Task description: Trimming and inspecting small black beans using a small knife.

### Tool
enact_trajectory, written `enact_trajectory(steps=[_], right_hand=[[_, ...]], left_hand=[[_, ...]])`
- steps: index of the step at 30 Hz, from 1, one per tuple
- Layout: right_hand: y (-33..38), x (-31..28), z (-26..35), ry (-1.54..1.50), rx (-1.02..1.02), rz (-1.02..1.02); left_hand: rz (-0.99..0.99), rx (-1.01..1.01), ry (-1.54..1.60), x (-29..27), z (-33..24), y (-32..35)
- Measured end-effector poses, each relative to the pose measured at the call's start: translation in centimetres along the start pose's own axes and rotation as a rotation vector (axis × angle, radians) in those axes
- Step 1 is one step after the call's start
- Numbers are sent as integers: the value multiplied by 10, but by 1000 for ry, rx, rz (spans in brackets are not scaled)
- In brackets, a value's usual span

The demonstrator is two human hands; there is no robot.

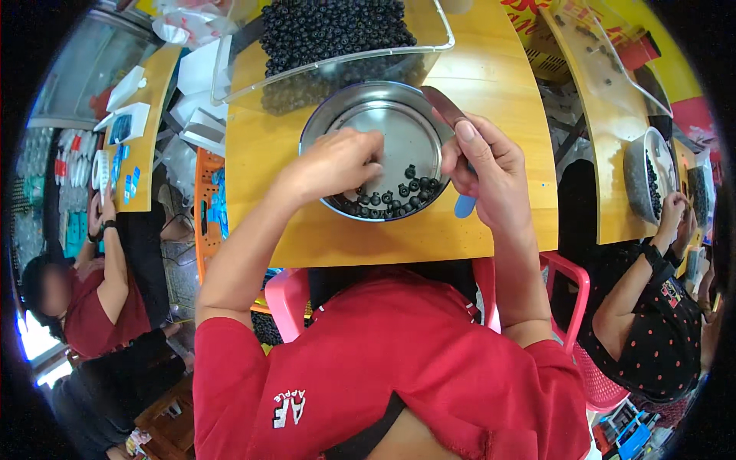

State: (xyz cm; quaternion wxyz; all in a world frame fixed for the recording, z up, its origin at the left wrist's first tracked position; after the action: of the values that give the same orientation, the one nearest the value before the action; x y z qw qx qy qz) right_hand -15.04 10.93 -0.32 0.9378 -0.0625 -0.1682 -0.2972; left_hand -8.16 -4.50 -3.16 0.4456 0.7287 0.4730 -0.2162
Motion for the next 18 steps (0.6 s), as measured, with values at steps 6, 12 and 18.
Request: enact_trajectory(steps=[6, 12, 18], right_hand=[[-2, 2, -11, 12, 48, -79], [-3, 15, -9, -79, 40, -95], [-1, 16, -11, -210, 53, -81]], left_hand=[[-131, 229, 938, -24, -20, 11], [-214, 499, 1282, -23, -38, 12], [-367, 508, 999, -28, -44, 14]])
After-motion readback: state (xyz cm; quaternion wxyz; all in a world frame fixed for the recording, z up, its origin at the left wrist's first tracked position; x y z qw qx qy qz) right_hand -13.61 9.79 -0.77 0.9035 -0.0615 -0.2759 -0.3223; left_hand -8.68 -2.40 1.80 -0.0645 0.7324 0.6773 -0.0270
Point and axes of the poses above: each hand's wrist, its own y-axis away from the middle knuckle, its own x-axis out of the palm, z = x × y, the point moved 7 cm from there along -y, towards the middle knuckle, and after that the axes turned 11 degrees about z, right-handed, at the moved point
